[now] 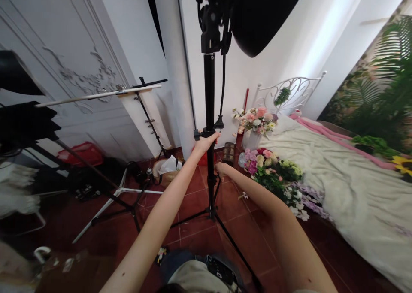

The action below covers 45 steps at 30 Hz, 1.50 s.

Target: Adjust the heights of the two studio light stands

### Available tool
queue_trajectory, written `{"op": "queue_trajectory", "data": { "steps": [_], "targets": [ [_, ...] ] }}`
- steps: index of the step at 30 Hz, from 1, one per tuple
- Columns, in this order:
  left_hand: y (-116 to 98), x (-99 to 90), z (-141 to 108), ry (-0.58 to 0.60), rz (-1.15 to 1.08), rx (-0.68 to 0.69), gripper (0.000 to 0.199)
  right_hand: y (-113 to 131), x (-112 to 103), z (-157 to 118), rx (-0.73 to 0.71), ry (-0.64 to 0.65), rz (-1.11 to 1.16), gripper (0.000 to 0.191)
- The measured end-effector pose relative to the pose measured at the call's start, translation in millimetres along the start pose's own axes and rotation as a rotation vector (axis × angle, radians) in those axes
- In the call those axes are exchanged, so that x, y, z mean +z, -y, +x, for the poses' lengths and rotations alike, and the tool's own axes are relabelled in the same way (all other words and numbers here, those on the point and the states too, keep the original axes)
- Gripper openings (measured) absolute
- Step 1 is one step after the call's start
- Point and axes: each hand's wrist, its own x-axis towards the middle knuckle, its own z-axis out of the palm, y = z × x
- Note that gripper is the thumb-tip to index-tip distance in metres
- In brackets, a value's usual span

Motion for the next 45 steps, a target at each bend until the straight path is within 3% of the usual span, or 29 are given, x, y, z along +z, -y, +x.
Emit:
{"op": "queue_trajectory", "data": {
  "steps": [4,7,11,16,19,25,32,34,39,45],
  "targets": [
    [-1,0.5,0,-0.003,-0.004,-0.003,0.035,-20,11,-27,-0.304,0.135,-0.170,0.015],
    [-1,1.0,1,-0.013,-0.001,-0.003,0.034,-34,27,-49,-0.440,-0.008,-0.293,0.017],
    [2,2.6,3,-0.032,-0.004,-0.019,0.032,-40,57,-70,-0.276,-0.217,-0.308,0.023],
    [-1,5.5,1,-0.096,0.001,-0.076,0.031,-24,90,-82,0.071,-0.491,-0.180,0.017],
    [-4,7.1,-1,-0.118,-0.007,-0.080,0.029,-17,99,-82,0.185,-0.576,-0.122,0.018],
    [3,8.1,4,-0.134,0.007,-0.047,0.025,-23,90,-74,0.108,-0.449,-0.129,0.016],
    [3,7.6,5,-0.110,-0.009,-0.017,0.025,-41,64,-57,-0.314,-0.139,-0.081,0.048],
    [2,8.0,4,-0.108,-0.009,-0.003,0.026,-41,66,-59,-0.303,-0.149,-0.098,0.054],
    [1,8.2,5,-0.101,0.006,-0.035,0.027,-28,88,-76,-0.061,-0.329,-0.158,0.067],
    [5,7.7,5,-0.093,-0.003,-0.008,0.025,-20,97,-86,-0.065,-0.274,-0.073,0.070]
  ]
}}
